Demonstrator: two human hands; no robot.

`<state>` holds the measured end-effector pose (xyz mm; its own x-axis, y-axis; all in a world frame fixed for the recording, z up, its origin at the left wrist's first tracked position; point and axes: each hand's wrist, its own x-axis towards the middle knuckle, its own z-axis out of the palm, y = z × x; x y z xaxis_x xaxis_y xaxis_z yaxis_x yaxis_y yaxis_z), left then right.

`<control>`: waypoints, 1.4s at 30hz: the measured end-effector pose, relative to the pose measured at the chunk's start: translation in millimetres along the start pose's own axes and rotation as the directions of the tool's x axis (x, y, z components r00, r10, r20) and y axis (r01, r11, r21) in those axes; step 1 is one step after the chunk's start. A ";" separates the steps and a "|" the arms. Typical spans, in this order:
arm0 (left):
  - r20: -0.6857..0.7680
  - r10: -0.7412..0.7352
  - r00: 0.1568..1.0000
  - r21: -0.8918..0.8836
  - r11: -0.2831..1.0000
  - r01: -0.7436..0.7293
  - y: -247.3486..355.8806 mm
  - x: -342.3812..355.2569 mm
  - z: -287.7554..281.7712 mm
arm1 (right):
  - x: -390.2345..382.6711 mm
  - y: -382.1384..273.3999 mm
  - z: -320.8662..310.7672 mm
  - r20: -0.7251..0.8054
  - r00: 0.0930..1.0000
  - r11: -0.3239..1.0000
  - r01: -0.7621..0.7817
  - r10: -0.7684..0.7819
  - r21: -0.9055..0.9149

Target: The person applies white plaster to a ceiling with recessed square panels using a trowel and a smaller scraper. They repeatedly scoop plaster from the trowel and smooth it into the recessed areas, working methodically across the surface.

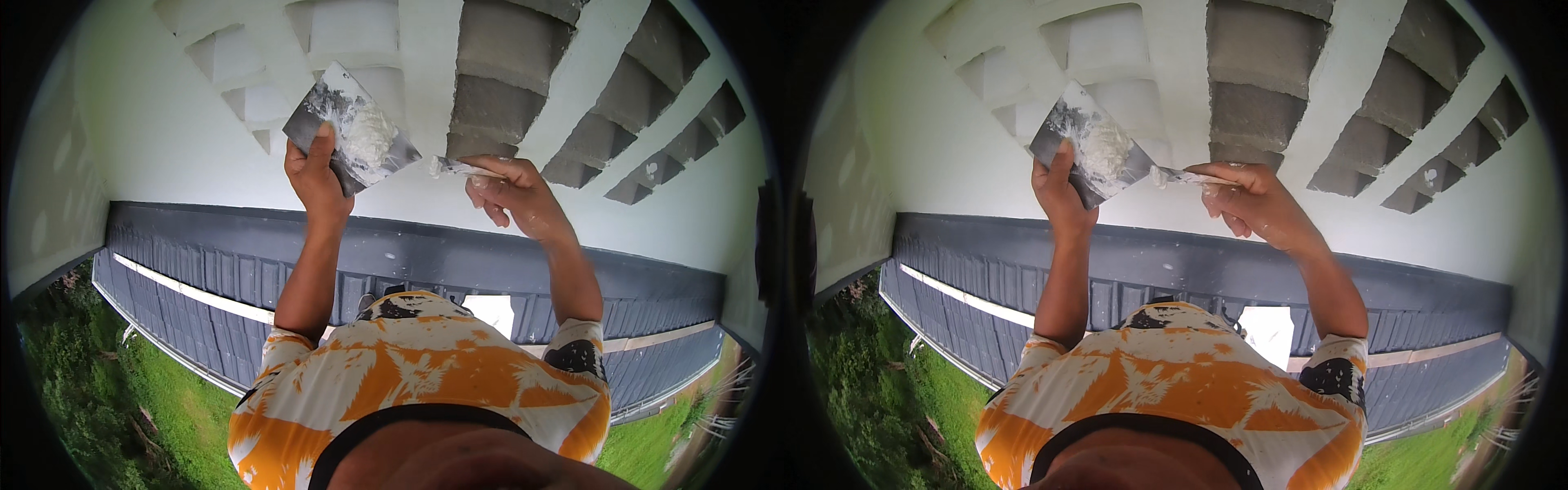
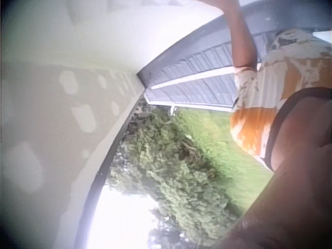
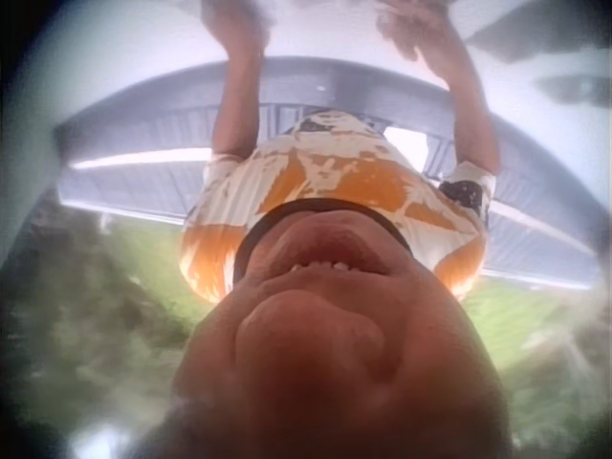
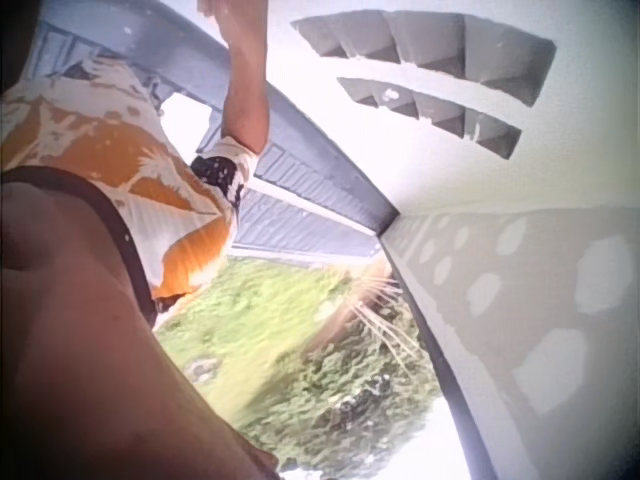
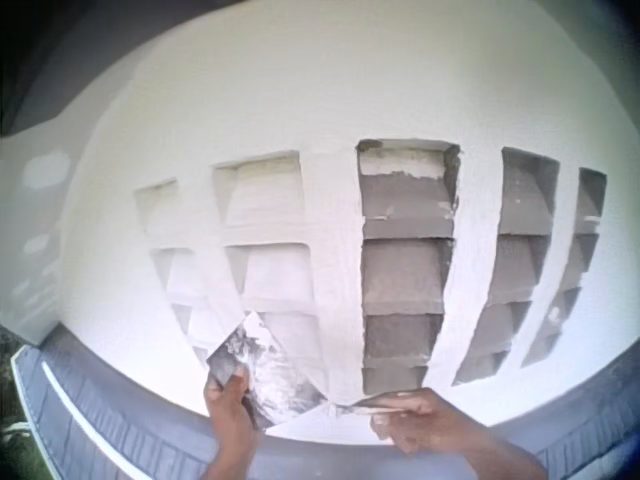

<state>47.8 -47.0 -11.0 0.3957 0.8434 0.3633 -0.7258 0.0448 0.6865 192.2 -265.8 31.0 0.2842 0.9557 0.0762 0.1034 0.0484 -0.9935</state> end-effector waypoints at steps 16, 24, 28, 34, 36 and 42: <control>-0.138 -0.113 0.984 -0.245 0.966 0.076 -5.7 -9.7 -17.0 | 37.9 53.7 48.2 -0.305 0.933 0.952 0.250 -0.188 0.178; -0.144 -0.200 0.969 -0.208 0.964 0.168 -10.1 -10.6 -27.4 | 39.0 62.5 54.0 -0.037 0.715 0.412 0.360 -0.698 -0.837; -0.158 -0.236 0.959 -0.220 0.955 0.199 -6.6 -12.2 -26.3 | 46.6 61.1 49.1 -0.064 0.698 0.510 0.455 -0.714 -0.731; -0.201 -0.204 0.958 -0.197 0.967 0.164 1.9 -10.0 -30.8 | 49.1 69.6 26.9 -0.020 0.733 0.149 0.111 -0.680 -0.983; -0.213 -0.128 0.969 -0.100 0.989 0.108 9.9 -6.5 -31.0 | 43.3 63.5 21.6 -0.018 0.730 0.141 0.108 -0.683 -0.984; -0.140 0.038 0.989 0.137 0.990 -0.019 14.9 -10.3 -29.9 | 38.3 25.5 49.5 0.253 0.705 -0.109 0.243 -0.663 -0.964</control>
<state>16.1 -39.0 -23.4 0.2851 0.9110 0.2979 -0.6495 -0.0449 0.7590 158.5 -213.6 4.4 -0.1094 0.7149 0.6906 0.9764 -0.0527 0.2092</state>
